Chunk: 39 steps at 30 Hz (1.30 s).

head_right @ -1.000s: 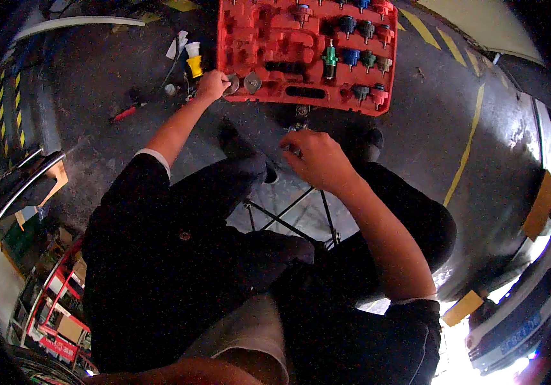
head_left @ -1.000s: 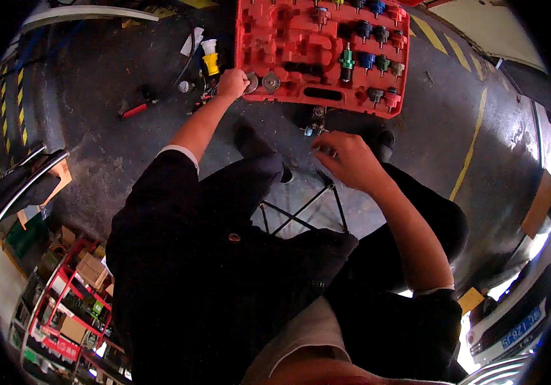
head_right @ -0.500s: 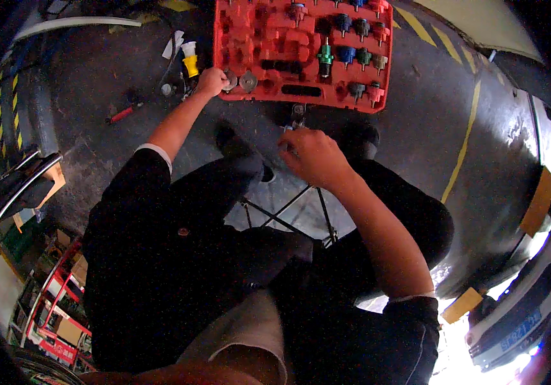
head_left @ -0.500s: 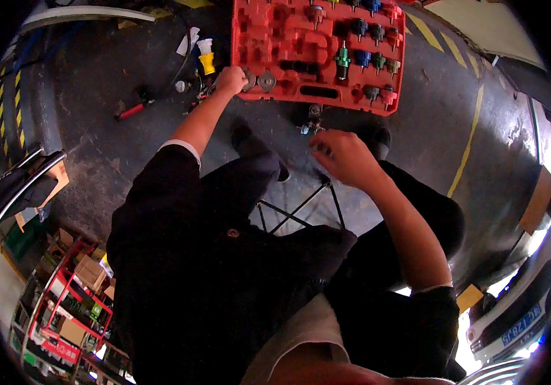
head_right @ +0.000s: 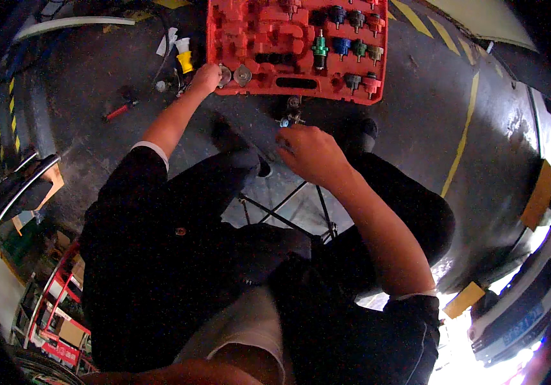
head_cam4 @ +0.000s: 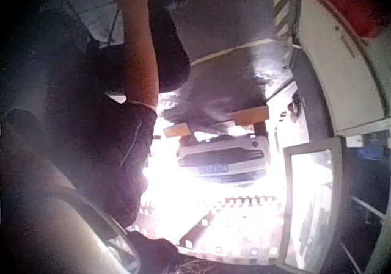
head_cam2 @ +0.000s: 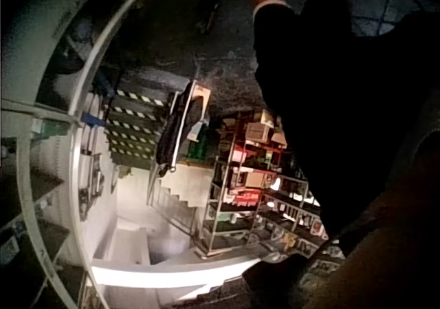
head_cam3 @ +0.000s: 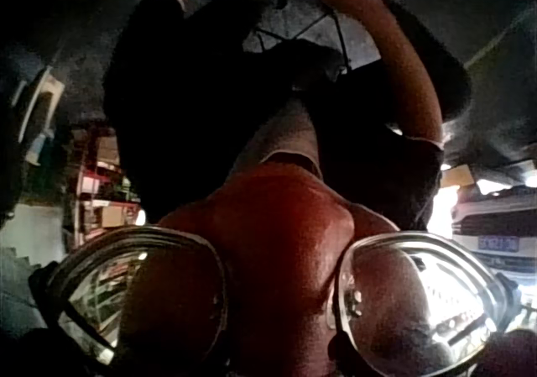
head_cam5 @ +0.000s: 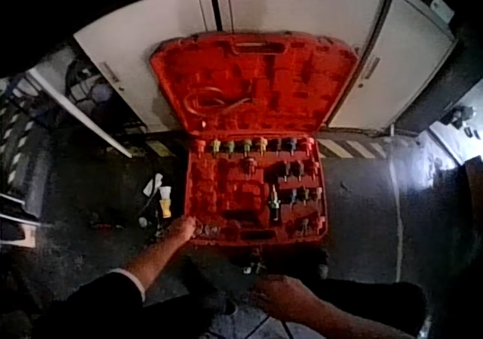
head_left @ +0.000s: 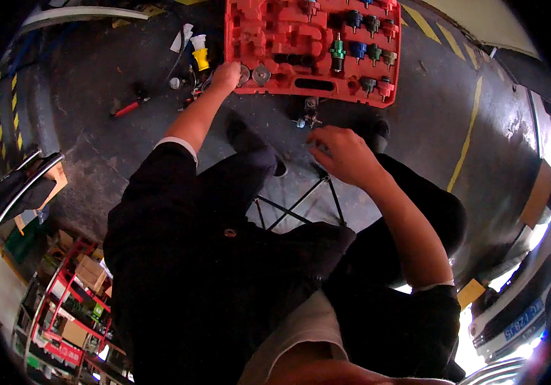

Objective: The person sits on a low stool and assembles small mechanical components, including springs and metal fittings, by hand. They repeatedly pick up parts from the floor, fit them together, and place them into a red plastic organizer case.

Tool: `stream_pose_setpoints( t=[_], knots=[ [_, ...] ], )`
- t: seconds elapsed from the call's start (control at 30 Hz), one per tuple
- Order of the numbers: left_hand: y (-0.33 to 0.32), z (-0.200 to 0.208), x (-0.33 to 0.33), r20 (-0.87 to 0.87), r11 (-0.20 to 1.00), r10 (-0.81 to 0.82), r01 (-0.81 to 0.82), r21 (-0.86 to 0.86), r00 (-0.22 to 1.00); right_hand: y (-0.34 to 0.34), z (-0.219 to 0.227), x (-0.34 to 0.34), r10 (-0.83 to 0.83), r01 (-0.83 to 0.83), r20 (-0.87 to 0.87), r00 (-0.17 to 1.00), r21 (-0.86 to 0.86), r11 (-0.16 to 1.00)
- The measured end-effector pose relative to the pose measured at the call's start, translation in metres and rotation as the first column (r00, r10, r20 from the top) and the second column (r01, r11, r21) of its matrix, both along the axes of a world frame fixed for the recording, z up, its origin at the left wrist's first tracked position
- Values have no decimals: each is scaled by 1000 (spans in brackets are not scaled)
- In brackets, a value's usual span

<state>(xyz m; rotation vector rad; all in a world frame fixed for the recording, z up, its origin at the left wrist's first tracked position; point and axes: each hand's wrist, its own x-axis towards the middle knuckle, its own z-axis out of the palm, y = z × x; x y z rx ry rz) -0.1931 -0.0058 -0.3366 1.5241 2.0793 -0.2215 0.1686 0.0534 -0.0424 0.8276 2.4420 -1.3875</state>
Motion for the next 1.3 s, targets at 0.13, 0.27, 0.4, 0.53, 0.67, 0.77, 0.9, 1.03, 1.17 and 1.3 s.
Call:
stream_pose_setpoints(
  t=[0.13, 0.27, 0.4, 0.53, 0.67, 0.77, 0.9, 1.03, 1.17, 1.3],
  knots=[
    [-3, -6, 1, -23, 998, 23, -22, 67, 999, -2, -4, 1, -26, 26, -38, 999, -2, 1000],
    [0, -6, 7, -46, 998, -53, 54, 37, 998, 0, -2, 1, 4, -4, 18, 1000, 3, 1000],
    [-6, -15, -4, 6, 998, -5, 5, 59, 1000, -1, 0, -2, 4, -4, 15, 1000, -26, 1000],
    [-10, -1, -16, 166, 970, -189, 157, 188, 968, -2, -4, -2, 14, -14, 17, 1000, 8, 1000],
    [7, 50, -30, 103, 984, 112, -124, 124, 988, -1, -2, -4, 20, -20, 41, 999, 1, 1000],
    [-17, 42, -94, -24, 954, 253, -245, 170, 967, -3, 0, -10, 12, -11, 36, 999, -22, 1000],
    [-57, 33, -117, -86, 977, 193, -199, -78, 977, -4, -3, -4, 14, -14, 20, 1000, 5, 1000],
    [-73, 37, -101, -114, 956, 170, -192, -223, 979, -2, 0, -6, 38, -39, 40, 999, 27, 999],
    [-65, 38, -98, -111, 935, 221, -243, -257, 969, -2, -5, -6, 44, -46, 39, 998, 34, 998],
    [-79, 27, -103, -163, 977, 108, -135, -164, 981, -3, -7, -6, 51, -52, 33, 998, 40, 998]
  ],
)
